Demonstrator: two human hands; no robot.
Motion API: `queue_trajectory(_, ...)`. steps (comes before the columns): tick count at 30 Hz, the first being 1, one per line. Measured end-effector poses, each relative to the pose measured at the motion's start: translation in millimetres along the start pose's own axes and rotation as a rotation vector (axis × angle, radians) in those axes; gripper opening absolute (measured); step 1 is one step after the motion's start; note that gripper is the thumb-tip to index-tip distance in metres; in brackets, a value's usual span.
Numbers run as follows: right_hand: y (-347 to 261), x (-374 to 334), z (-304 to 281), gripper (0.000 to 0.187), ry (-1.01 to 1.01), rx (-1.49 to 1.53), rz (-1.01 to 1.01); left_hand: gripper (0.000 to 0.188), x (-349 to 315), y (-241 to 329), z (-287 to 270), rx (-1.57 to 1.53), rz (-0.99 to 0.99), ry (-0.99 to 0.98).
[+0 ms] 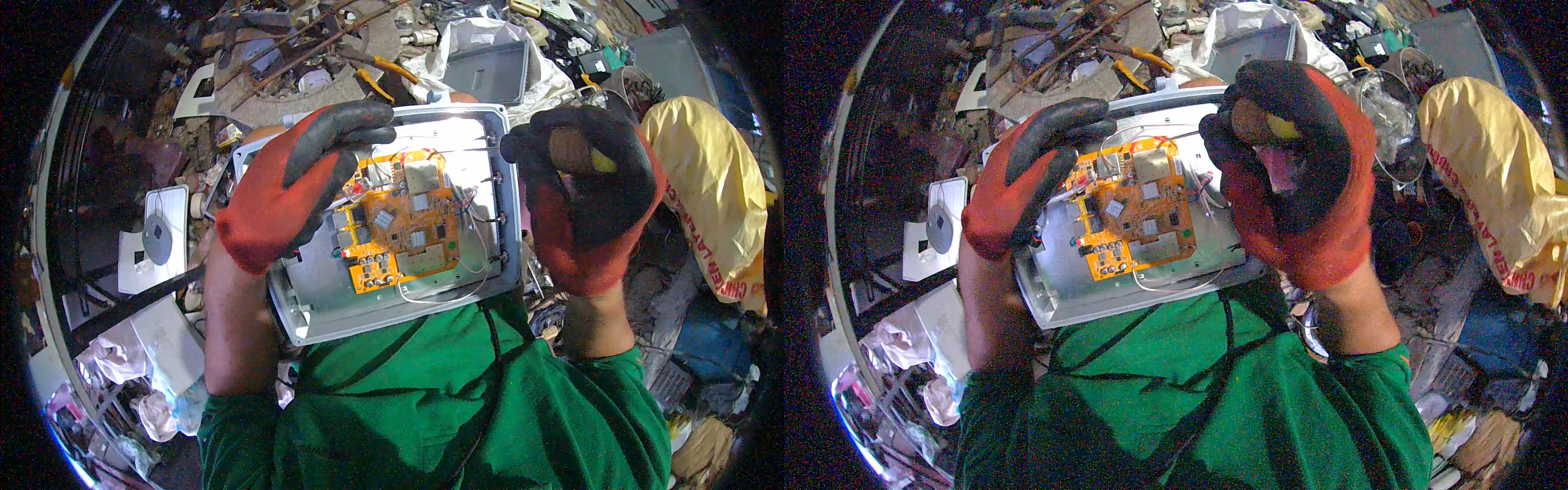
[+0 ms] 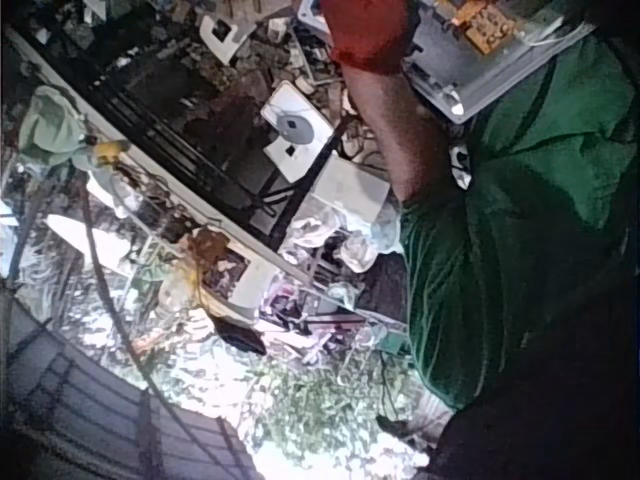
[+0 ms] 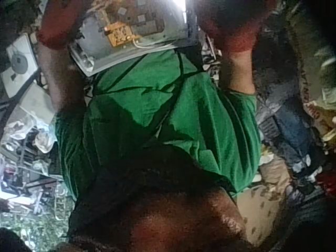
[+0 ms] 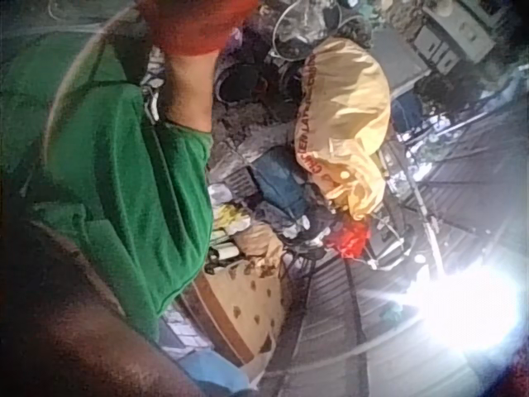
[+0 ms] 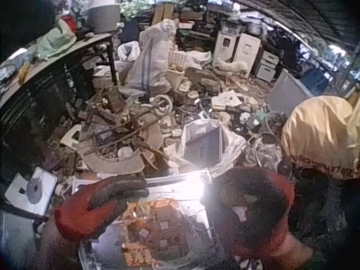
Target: The person uses a screwdriver to remove a circuit board from an electronic housing, detaching connected wires by hand.
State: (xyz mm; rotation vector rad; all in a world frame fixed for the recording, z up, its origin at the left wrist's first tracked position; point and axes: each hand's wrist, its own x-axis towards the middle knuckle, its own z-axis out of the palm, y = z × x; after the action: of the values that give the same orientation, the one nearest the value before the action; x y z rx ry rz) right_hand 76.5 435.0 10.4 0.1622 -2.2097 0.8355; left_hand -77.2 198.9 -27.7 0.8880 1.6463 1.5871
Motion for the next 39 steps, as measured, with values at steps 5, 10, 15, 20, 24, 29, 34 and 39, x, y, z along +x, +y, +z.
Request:
queue_trajectory(5, -27, 38, -27, 0.036, -0.430, -0.280, 0.000, 0.047, 1, 1, -1, 0.003, -0.017, -0.005)
queue_trajectory(10, -20, 78, -35, 0.032, -0.704, -0.370, -0.018, 0.045, 2, -4, -3, 0.030, 0.032, -0.039)
queue_trajectory(15, -14, 89, -34, 0.035, -0.828, -0.269, -0.014, 0.043, 2, -10, -8, 0.109, 0.075, -0.047)
queue_trajectory(20, -13, 86, -39, 0.043, -0.781, -0.368, -0.133, 0.041, 2, -3, -5, 0.093, 0.038, -0.011)
queue_trajectory(24, -9, 86, -38, 0.042, -0.834, -0.316, -0.048, 0.037, 4, 11, -2, 0.350, 0.047, 0.006)
queue_trajectory(29, -7, 88, -33, 0.034, -0.870, -0.172, -0.272, 0.035, 14, 29, 0, 0.516, 0.140, 0.022)
queue_trajectory(34, -8, 99, -34, 0.034, -0.853, -0.054, -0.233, 0.038, 46, 35, 7, 0.554, 0.238, -0.194)
queue_trajectory(39, -10, 115, -33, 0.044, -0.970, -0.274, -0.170, 0.039, 70, 28, 10, 0.320, 0.159, -0.339)
